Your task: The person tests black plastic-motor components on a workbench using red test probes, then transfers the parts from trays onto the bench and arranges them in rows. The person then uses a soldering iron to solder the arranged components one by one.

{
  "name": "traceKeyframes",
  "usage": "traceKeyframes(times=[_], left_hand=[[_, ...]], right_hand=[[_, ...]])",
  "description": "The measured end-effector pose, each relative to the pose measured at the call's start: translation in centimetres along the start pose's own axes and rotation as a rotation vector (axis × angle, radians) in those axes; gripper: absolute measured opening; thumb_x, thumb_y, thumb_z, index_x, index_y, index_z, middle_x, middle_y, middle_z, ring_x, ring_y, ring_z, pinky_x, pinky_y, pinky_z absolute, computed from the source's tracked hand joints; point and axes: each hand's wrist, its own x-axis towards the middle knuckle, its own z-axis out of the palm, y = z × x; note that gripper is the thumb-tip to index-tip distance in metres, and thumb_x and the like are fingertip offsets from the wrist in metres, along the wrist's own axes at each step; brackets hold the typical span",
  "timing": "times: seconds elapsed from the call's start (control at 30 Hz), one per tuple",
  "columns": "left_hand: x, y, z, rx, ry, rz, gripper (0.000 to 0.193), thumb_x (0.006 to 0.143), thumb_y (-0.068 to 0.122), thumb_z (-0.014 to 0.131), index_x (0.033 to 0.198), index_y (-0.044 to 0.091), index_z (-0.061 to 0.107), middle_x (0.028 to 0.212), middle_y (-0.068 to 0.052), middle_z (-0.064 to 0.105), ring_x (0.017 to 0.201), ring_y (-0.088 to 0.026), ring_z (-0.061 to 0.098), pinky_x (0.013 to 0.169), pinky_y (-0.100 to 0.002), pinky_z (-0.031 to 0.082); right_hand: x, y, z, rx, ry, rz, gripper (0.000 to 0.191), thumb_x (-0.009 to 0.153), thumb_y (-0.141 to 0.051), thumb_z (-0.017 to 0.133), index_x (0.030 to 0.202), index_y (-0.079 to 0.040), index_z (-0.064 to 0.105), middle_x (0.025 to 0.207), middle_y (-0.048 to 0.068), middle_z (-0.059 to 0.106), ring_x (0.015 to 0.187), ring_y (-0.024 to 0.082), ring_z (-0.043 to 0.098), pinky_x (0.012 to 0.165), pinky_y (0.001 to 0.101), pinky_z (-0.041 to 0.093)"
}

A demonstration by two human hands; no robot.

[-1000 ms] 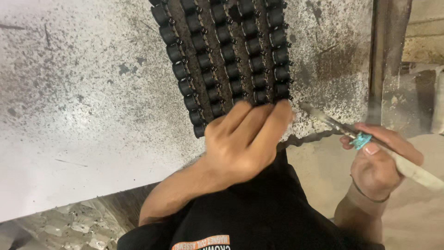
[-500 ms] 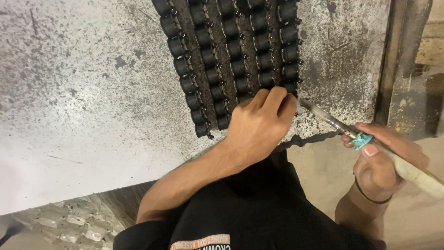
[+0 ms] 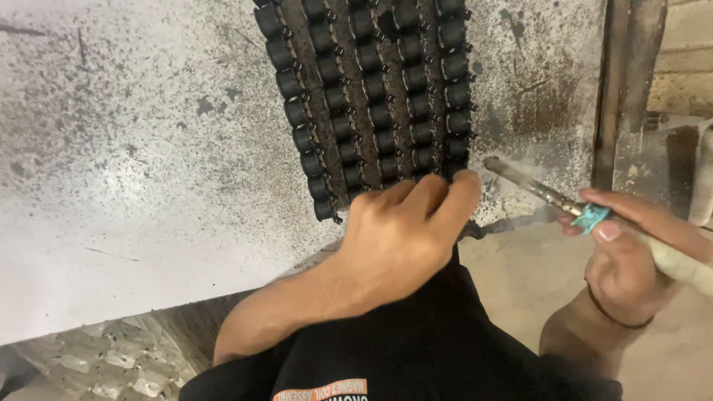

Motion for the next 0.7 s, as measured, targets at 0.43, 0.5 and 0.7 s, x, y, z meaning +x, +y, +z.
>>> traceKeyframes(times=[0.43,0.5,0.7], left_hand=[[-0.9,-3.6,8.4,0.018,0.124,-0.071,0.024,0.085,0.001,0.071,0.108,0.001,0.07,0.106,-0.006,0.054,0.085,-0.018,0.063,0.061,-0.031,0.056],[-1.1,-3.9,8.9,0.015,0.128,-0.05,0.021,0.086,0.001,0.072,0.107,0.001,0.069,0.107,-0.007,0.054,0.087,-0.018,0.064,0.064,-0.031,0.057],[0.4,-3.6,9.3,0.006,0.041,-0.031,0.014,0.086,-0.003,0.071,0.1,-0.005,0.069,0.1,-0.01,0.055,0.08,-0.018,0.064,0.057,-0.029,0.056]], right_hand=[[0.0,4.0,-0.1,0.113,0.06,0.018,0.034,0.097,-0.013,0.066,0.11,0.019,0.066,0.098,0.026,0.069,0.073,0.031,0.071,0.069,0.0354,0.062],[0.3,3.5,0.4,0.099,0.065,0.009,0.034,0.097,-0.013,0.066,0.11,0.018,0.066,0.099,0.025,0.069,0.074,0.03,0.071,0.07,0.0349,0.062],[1.7,-0.1,1.3,-0.177,-0.076,-0.039,0.033,0.102,-0.016,0.068,0.115,0.015,0.069,0.093,0.021,0.069,0.076,0.025,0.071,0.071,0.0278,0.059]])
